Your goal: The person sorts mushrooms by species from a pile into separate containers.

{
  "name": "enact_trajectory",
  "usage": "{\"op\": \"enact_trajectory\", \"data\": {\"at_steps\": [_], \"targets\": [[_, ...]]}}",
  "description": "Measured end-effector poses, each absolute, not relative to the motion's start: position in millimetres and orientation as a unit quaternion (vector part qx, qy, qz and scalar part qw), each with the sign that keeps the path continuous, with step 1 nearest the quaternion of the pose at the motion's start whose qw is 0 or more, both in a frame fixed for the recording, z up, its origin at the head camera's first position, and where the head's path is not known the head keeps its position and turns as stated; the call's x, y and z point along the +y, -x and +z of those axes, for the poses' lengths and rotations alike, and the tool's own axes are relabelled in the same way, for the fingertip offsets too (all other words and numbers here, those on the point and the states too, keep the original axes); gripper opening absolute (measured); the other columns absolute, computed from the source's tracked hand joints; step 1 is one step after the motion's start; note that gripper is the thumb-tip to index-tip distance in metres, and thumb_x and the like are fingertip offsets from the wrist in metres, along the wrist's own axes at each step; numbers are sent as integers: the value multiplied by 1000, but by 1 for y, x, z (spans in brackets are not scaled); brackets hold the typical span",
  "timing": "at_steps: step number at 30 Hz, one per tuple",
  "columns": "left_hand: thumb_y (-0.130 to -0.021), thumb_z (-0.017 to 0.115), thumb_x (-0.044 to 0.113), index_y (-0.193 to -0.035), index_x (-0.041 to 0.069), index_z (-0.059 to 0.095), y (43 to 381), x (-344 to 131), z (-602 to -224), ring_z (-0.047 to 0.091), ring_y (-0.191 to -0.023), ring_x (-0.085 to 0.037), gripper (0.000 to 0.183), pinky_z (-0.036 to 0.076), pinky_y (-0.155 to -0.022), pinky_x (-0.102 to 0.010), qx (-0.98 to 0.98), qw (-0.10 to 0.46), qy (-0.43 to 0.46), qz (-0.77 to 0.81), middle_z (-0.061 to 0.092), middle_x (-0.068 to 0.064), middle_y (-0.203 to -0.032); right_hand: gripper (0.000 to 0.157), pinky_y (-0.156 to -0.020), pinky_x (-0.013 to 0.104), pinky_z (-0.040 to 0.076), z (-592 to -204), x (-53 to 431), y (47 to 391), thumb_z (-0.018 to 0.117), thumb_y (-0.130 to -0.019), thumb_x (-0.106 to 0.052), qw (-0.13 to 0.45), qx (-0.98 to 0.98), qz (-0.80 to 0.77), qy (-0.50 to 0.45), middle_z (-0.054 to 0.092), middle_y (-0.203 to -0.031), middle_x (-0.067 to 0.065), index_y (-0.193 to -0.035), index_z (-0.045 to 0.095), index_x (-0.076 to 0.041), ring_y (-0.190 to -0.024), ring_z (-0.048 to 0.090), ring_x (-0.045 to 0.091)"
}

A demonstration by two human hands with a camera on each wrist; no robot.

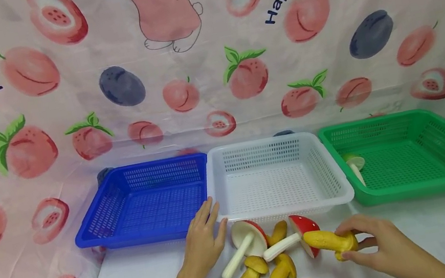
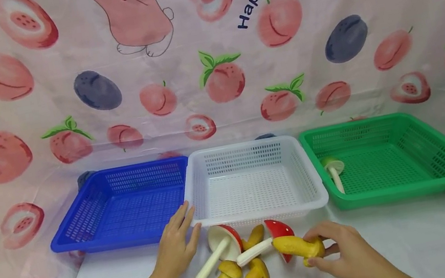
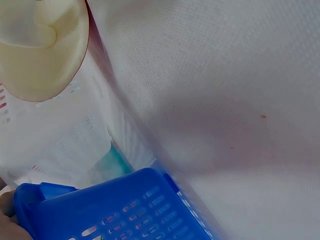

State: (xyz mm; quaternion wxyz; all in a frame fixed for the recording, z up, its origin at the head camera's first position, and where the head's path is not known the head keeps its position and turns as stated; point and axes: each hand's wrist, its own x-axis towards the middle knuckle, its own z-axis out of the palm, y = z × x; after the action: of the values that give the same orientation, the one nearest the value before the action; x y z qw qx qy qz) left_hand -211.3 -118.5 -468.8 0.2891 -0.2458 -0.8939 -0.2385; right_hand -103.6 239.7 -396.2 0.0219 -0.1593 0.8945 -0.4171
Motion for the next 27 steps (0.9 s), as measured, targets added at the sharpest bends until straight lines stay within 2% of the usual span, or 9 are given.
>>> {"op": "enact_trajectory", "data": {"at_steps": [5,16,27], "targets": [[-93,59,26,-129,-1,56,211,-119,-469,44,-128,-34,45,42,-94,-55,-894,289,246,-237,45,-18,-141,31,-67,21,54,-387,243,111,79,-76,-26,-33,895,-403,187,61,-95,-5,-101,63,-17,-82,57,9],[-92,59,27,-129,-1,56,212,-119,-469,44,-128,-35,47,42,-94,-56,-894,291,245,-239,45,-18,-141,33,-66,24,56,-378,248,135,82,-72,-14,-58,889,-411,196,63,-103,4,-101,65,-10,-85,60,12],[-93,58,28,-129,-1,56,212,-119,-470,43,-128,-34,46,42,-94,-55,-894,293,244,-237,46,-18,-141,31,-63,24,56,-371,250,157,82,-72,-11,-82,900,-374,207,64,-97,4,-98,66,-8,-82,62,18]]}}
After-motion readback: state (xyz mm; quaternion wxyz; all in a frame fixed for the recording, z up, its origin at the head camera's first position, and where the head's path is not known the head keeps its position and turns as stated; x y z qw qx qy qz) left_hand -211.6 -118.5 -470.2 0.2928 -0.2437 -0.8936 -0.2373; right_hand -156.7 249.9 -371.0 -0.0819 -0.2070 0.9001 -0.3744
